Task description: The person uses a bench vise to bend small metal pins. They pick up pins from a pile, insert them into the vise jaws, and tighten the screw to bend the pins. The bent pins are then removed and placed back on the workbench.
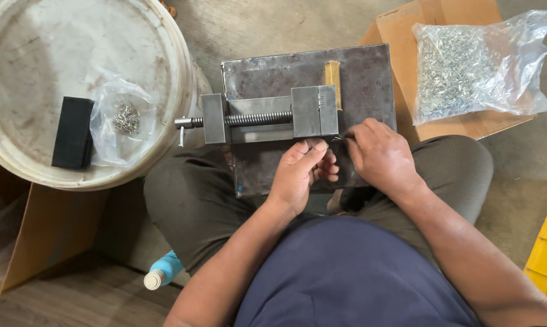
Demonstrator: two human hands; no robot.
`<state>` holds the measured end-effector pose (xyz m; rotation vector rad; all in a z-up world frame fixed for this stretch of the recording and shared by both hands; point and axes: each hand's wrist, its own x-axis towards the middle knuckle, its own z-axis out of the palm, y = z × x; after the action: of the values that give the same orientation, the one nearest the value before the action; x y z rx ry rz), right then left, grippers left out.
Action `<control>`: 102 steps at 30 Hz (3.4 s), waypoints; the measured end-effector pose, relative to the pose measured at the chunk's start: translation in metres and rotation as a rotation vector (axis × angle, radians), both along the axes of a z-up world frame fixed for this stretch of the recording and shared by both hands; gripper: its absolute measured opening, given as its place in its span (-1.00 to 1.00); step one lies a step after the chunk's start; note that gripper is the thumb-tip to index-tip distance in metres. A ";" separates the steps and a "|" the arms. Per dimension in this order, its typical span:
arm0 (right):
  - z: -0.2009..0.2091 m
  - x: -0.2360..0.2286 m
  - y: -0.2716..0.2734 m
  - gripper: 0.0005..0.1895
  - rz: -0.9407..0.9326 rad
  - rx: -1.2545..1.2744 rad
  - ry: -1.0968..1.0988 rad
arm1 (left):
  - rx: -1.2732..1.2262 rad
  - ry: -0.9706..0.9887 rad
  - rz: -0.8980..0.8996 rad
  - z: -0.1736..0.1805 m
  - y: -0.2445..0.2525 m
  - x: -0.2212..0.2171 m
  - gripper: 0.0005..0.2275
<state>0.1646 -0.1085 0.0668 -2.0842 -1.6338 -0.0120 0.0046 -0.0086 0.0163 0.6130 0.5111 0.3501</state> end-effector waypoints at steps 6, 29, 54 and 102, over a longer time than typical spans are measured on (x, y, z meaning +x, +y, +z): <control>0.006 0.006 -0.002 -0.94 -0.067 -0.030 0.230 | -0.136 0.062 0.069 0.013 -0.010 0.008 -0.79; 0.015 -0.023 0.001 -0.88 0.108 0.046 0.206 | -0.410 -0.221 -0.026 -0.021 0.000 0.006 -0.74; -0.016 -0.024 -0.011 -0.91 -0.004 0.110 0.927 | -0.305 -0.213 -0.148 -0.016 0.003 -0.001 -0.86; 0.031 0.002 0.068 -0.91 0.017 0.195 0.368 | -0.202 -0.177 -0.149 -0.010 0.012 -0.007 -0.78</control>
<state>0.1665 -0.0406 0.0983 -1.8001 -1.3686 0.1987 -0.0020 0.0038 0.0060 0.4169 0.3239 0.2053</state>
